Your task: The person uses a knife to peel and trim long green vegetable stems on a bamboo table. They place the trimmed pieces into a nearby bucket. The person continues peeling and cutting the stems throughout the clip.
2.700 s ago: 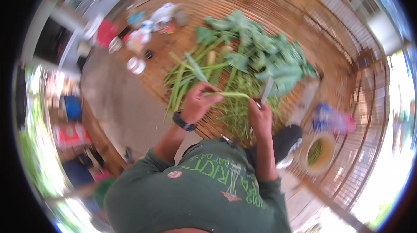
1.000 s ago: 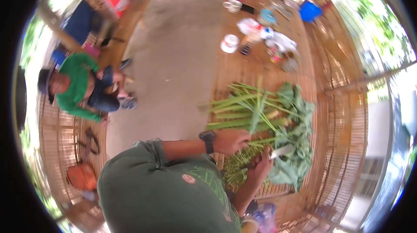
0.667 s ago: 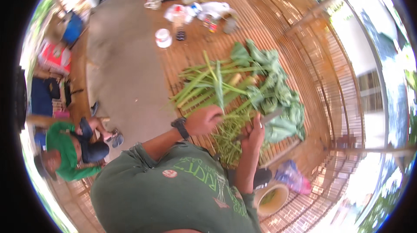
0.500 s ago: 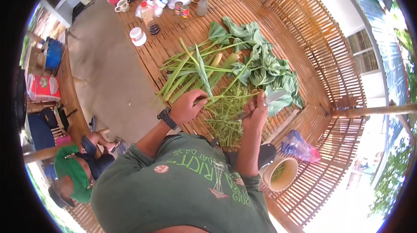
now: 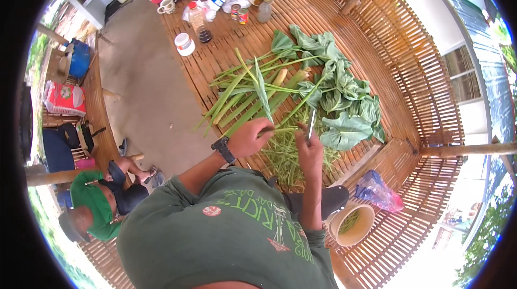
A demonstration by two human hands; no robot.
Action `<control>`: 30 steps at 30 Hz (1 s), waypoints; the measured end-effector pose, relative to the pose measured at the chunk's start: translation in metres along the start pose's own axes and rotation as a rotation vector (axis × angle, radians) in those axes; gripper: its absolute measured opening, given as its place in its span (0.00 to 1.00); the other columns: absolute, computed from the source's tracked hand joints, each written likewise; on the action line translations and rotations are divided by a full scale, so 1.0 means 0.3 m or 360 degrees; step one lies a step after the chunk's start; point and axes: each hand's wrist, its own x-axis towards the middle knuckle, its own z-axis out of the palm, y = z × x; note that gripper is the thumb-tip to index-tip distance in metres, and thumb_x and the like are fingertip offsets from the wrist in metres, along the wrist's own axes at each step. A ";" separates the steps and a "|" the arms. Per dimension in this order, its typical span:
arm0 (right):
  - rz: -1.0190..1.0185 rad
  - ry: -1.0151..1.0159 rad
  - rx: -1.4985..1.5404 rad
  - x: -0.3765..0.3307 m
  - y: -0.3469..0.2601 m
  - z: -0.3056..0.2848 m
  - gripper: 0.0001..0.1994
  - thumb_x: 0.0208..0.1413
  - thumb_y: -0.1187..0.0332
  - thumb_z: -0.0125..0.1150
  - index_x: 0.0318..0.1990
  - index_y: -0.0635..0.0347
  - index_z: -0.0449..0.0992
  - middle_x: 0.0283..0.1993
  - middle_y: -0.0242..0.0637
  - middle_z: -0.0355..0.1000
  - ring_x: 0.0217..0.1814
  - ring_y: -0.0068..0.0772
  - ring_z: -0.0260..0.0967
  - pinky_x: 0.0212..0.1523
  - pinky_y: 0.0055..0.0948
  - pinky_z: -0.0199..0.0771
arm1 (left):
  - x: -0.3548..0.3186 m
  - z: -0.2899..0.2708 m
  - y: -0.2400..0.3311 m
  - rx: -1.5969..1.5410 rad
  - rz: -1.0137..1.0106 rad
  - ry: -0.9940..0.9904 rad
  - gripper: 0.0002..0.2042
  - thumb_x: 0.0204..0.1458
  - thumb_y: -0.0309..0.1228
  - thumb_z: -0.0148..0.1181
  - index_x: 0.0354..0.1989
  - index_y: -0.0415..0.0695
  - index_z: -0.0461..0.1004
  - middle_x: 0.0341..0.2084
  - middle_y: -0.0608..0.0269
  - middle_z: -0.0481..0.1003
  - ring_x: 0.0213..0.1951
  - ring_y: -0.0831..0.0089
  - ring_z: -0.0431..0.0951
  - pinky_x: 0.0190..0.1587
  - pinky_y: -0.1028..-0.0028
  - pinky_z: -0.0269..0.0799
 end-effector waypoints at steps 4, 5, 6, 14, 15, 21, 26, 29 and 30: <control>-0.0049 0.0042 -0.0067 -0.026 0.027 0.034 0.12 0.70 0.64 0.62 0.50 0.64 0.81 0.24 0.17 0.64 0.23 0.09 0.54 0.23 0.18 0.50 | -0.025 0.033 -0.001 -0.0037 0.0022 0.0048 0.11 0.61 0.31 0.63 0.46 0.35 0.77 0.37 0.46 0.81 0.40 0.51 0.83 0.45 0.60 0.78; -0.0058 0.0040 -0.0081 -0.028 0.027 0.034 0.12 0.70 0.63 0.62 0.48 0.64 0.80 0.24 0.18 0.65 0.23 0.10 0.55 0.23 0.19 0.51 | -0.033 0.035 0.000 -0.0049 0.0006 0.0051 0.11 0.61 0.31 0.63 0.46 0.35 0.77 0.37 0.46 0.81 0.39 0.51 0.83 0.45 0.60 0.78; -0.0067 0.0038 -0.0096 -0.032 0.024 0.036 0.12 0.70 0.63 0.63 0.45 0.64 0.80 0.24 0.18 0.65 0.23 0.10 0.55 0.23 0.19 0.51 | -0.042 0.039 -0.001 -0.0073 0.0000 0.0063 0.11 0.62 0.31 0.62 0.46 0.35 0.77 0.36 0.47 0.81 0.38 0.53 0.83 0.44 0.61 0.78; -0.0058 0.0056 -0.0145 -0.111 0.095 0.057 0.12 0.69 0.61 0.64 0.38 0.62 0.79 0.23 0.21 0.66 0.25 0.13 0.56 0.25 0.22 0.55 | -0.077 0.135 -0.065 -0.1130 -0.0692 -0.0056 0.10 0.67 0.33 0.59 0.49 0.40 0.77 0.31 0.66 0.79 0.35 0.79 0.81 0.39 0.74 0.78; -0.0065 0.0035 -0.0176 -0.124 0.106 0.069 0.12 0.69 0.61 0.65 0.38 0.62 0.79 0.23 0.21 0.66 0.25 0.14 0.57 0.25 0.23 0.56 | -0.079 0.155 -0.084 -0.1239 -0.0731 -0.0008 0.10 0.67 0.33 0.59 0.49 0.39 0.76 0.31 0.67 0.79 0.35 0.79 0.81 0.37 0.75 0.78; -0.0062 0.0076 -0.0274 -0.222 0.108 0.116 0.12 0.68 0.64 0.63 0.36 0.64 0.78 0.21 0.30 0.61 0.26 0.21 0.56 0.26 0.32 0.59 | -0.104 0.196 -0.118 -0.0994 -0.0730 -0.0204 0.10 0.67 0.32 0.60 0.49 0.40 0.78 0.37 0.67 0.81 0.39 0.79 0.80 0.41 0.76 0.79; -0.0022 0.0060 -0.0327 -0.225 0.120 0.110 0.13 0.68 0.63 0.62 0.36 0.64 0.77 0.23 0.41 0.65 0.25 0.30 0.58 0.28 0.37 0.62 | -0.077 0.257 -0.161 -0.1249 -0.0938 -0.0089 0.10 0.66 0.32 0.61 0.48 0.39 0.79 0.38 0.65 0.82 0.40 0.78 0.81 0.41 0.75 0.78; -0.0083 -0.0015 -0.0442 -0.219 0.136 0.103 0.13 0.68 0.61 0.63 0.37 0.64 0.76 0.23 0.47 0.66 0.23 0.39 0.58 0.29 0.40 0.63 | -0.030 0.295 -0.186 -0.1538 -0.0969 0.0010 0.10 0.66 0.32 0.62 0.47 0.38 0.79 0.37 0.65 0.81 0.38 0.77 0.80 0.41 0.74 0.77; -0.0051 -0.0073 -0.0459 -0.230 0.127 0.102 0.14 0.68 0.61 0.63 0.36 0.64 0.76 0.23 0.47 0.65 0.23 0.39 0.59 0.29 0.40 0.63 | -0.021 0.312 -0.196 -0.1499 -0.0932 0.0019 0.10 0.66 0.32 0.62 0.47 0.37 0.79 0.37 0.65 0.81 0.39 0.77 0.80 0.41 0.74 0.78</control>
